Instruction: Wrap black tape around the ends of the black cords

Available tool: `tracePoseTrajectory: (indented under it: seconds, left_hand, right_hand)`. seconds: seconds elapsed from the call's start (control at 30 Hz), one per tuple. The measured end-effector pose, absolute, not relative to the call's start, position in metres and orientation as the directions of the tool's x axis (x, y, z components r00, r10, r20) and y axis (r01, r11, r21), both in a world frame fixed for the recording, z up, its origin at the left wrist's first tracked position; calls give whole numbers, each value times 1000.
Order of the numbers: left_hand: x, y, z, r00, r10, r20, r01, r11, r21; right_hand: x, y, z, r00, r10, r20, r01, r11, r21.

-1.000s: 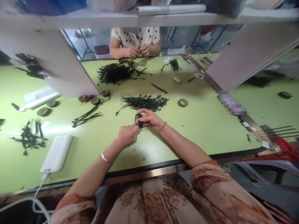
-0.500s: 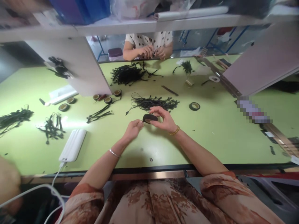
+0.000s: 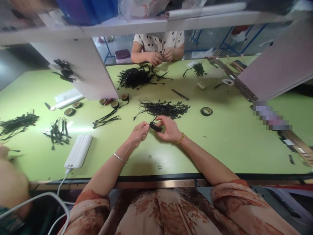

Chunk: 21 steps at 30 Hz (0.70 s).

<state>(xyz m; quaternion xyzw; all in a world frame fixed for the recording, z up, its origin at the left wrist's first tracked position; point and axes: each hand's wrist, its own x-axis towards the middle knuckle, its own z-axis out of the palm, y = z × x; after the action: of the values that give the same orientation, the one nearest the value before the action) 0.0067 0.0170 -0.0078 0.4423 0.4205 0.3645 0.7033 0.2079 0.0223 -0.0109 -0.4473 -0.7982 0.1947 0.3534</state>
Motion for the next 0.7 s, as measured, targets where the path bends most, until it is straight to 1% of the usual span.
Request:
tracePoseTrajectory:
  seconds: [0.07, 0.13, 0.2, 0.27, 0.33, 0.4, 0.5, 0.57, 0.63, 0.7]
  left_hand:
    - [7, 16, -11, 347, 912, -220, 6, 232, 973]
    - [6, 16, -13, 300, 945, -132, 207, 70, 976]
    - [5, 16, -13, 309, 950, -39, 381, -86, 920]
    - [4, 16, -10, 348, 937, 36, 492, -215, 843]
    - [5, 15, -8, 378, 922, 91, 563, -306, 767]
    - [7, 13, -7, 358, 926, 122, 610, -331, 720]
    - [11, 9, -8, 308, 945, 114, 644, -295, 706]
    - [13, 8, -8, 313, 945, 95, 661, -288, 692]
    - [13, 7, -8, 342, 935, 91, 668, -310, 677]
    - [12, 6, -6, 381, 918, 114, 662, -356, 660]
  right_hand:
    - [209, 23, -11, -363, 888, 281, 529, 445, -723]
    - [209, 24, -11, -412, 900, 142, 460, 340, -820]
    - [208, 24, -14, -468, 883, 27, 369, 223, -902]
    - [206, 24, -17, -499, 866, -28, 270, 124, -955]
    - [203, 24, -20, -510, 859, -39, 192, 70, -979]
    - [201, 23, -22, -515, 857, -12, 147, 74, -986]
    - [198, 21, -21, -481, 875, 60, 137, 143, -980]
    - [199, 21, -20, -467, 879, 100, 122, 176, -977]
    - [201, 23, -18, -486, 867, 115, 57, 163, -985]
    - [206, 26, -17, -516, 851, 95, -52, 80, -995]
